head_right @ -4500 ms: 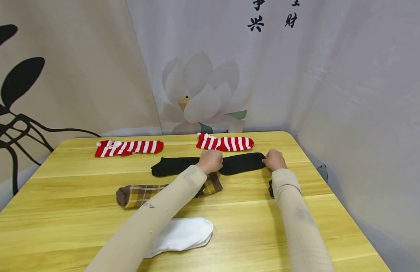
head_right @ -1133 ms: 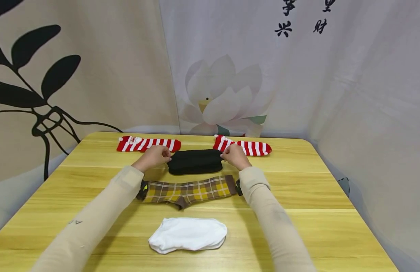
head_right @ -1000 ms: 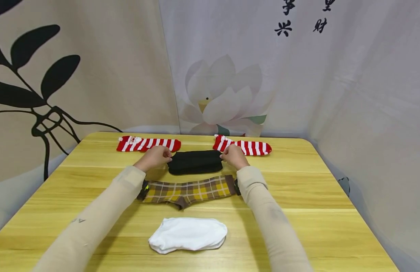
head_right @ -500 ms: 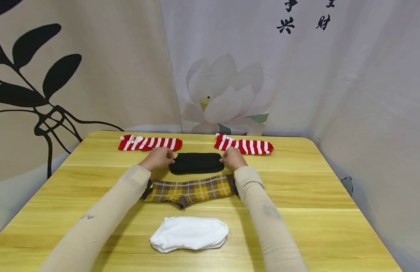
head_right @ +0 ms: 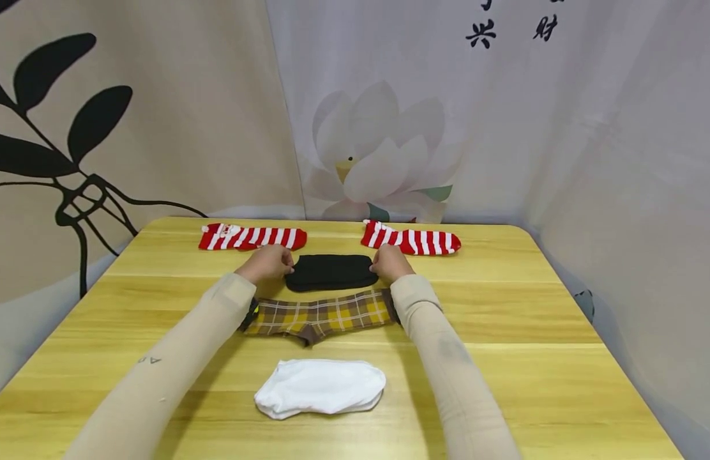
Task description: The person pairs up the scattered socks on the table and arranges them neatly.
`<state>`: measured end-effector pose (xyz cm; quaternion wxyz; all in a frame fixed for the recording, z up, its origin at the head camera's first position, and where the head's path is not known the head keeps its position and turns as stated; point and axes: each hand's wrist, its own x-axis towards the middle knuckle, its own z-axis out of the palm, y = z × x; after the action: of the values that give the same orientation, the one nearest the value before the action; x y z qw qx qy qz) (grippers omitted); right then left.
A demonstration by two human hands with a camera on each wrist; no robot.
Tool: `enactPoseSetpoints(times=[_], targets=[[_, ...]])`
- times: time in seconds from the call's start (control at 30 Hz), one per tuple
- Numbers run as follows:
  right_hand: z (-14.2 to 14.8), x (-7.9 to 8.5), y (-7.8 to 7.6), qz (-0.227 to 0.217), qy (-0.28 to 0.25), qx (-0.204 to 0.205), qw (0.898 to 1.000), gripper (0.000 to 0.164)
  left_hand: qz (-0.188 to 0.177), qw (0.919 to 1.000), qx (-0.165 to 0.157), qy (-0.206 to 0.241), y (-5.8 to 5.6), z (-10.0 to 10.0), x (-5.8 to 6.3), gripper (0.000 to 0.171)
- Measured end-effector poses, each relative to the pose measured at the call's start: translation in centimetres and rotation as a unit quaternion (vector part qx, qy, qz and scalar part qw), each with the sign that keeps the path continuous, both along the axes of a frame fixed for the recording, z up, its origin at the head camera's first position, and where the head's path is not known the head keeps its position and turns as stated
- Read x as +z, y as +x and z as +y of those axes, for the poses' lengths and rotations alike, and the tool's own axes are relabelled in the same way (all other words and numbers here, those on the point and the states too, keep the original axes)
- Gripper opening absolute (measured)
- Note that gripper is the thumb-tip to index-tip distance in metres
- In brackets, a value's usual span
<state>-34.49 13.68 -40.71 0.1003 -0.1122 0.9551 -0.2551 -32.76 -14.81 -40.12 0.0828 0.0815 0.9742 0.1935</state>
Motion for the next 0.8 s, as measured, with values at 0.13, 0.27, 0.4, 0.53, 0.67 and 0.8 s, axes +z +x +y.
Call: enactPoseSetpoints(times=[0.13, 0.27, 0.4, 0.53, 0.67, 0.8], targets=[[-0.18, 0.20, 0.23, -0.005, 0.008, 0.004, 1.000, 0.015, 0.006, 0.9998, -0.005, -0.017, 0.39, 0.06, 0.36, 0.011], [-0.36, 0.20, 0.41, -0.015, 0.011, 0.001, 1.000, 0.015, 0.010, 0.9994, -0.011, -0.030, 0.52, 0.00, 0.32, 0.014], [-0.58, 0.32, 0.58, -0.024, 0.017, -0.003, 1.000, 0.019, 0.012, 0.9993, -0.013, -0.032, 0.33, -0.10, -0.01, 0.020], [-0.72, 0.31, 0.75, -0.019, 0.023, 0.007, 1.000, 0.020, 0.007, 0.9994, -0.010, -0.033, 0.20, -0.19, -0.29, 0.031], [-0.65, 0.17, 0.79, -0.023, 0.014, 0.018, 0.999, 0.025, 0.002, 0.9994, -0.014, -0.032, 0.17, -0.22, -0.34, 0.045], [-0.49, 0.03, 0.80, -0.035, -0.004, 0.020, 0.999, 0.025, -0.006, 0.9991, -0.021, -0.035, 0.27, -0.20, -0.23, 0.048]])
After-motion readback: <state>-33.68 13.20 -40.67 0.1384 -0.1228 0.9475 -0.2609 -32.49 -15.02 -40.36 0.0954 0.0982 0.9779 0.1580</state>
